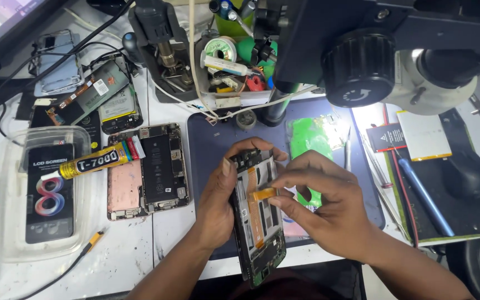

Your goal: Disassembling a mobile phone using prying tools and tweezers on a repair bench

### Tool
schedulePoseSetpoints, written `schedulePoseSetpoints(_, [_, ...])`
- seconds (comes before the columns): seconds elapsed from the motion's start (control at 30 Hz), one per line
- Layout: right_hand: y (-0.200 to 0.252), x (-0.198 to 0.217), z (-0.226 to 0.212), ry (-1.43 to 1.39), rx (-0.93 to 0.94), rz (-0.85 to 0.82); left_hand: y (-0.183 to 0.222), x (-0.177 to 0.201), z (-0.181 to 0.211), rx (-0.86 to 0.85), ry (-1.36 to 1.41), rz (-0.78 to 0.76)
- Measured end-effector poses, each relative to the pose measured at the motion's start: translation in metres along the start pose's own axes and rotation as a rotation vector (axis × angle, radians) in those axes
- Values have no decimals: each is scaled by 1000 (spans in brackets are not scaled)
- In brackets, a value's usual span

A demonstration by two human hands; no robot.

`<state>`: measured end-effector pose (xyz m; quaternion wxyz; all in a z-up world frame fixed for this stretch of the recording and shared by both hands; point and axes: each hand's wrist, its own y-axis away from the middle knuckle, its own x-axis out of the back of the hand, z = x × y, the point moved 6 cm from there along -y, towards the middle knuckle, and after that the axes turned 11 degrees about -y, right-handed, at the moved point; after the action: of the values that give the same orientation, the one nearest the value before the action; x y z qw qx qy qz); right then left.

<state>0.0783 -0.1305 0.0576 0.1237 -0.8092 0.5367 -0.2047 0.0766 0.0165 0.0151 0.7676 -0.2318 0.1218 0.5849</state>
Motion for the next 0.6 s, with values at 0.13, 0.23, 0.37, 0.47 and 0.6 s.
schedulePoseSetpoints(0.13, [-6, 0, -10, 22, -2, -56, 0, 4, -5, 22, 127, 15])
schedulePoseSetpoints(0.23, [-3, 1, -9, 44, 6, -55, 0, 3, -6, 21, 175, -20])
schedulePoseSetpoints(0.37, [-2, 3, -14, 73, 94, -36, 0, 7, -15, 127, 356, 25])
schedulePoseSetpoints(0.47, [-4, 0, -21, 80, 140, -42, 1, 7, -20, 199, 470, 26])
schedulePoseSetpoints(0.6, [-5, -6, -31, 83, 190, -103, 0, 6, -18, 182, 458, -4])
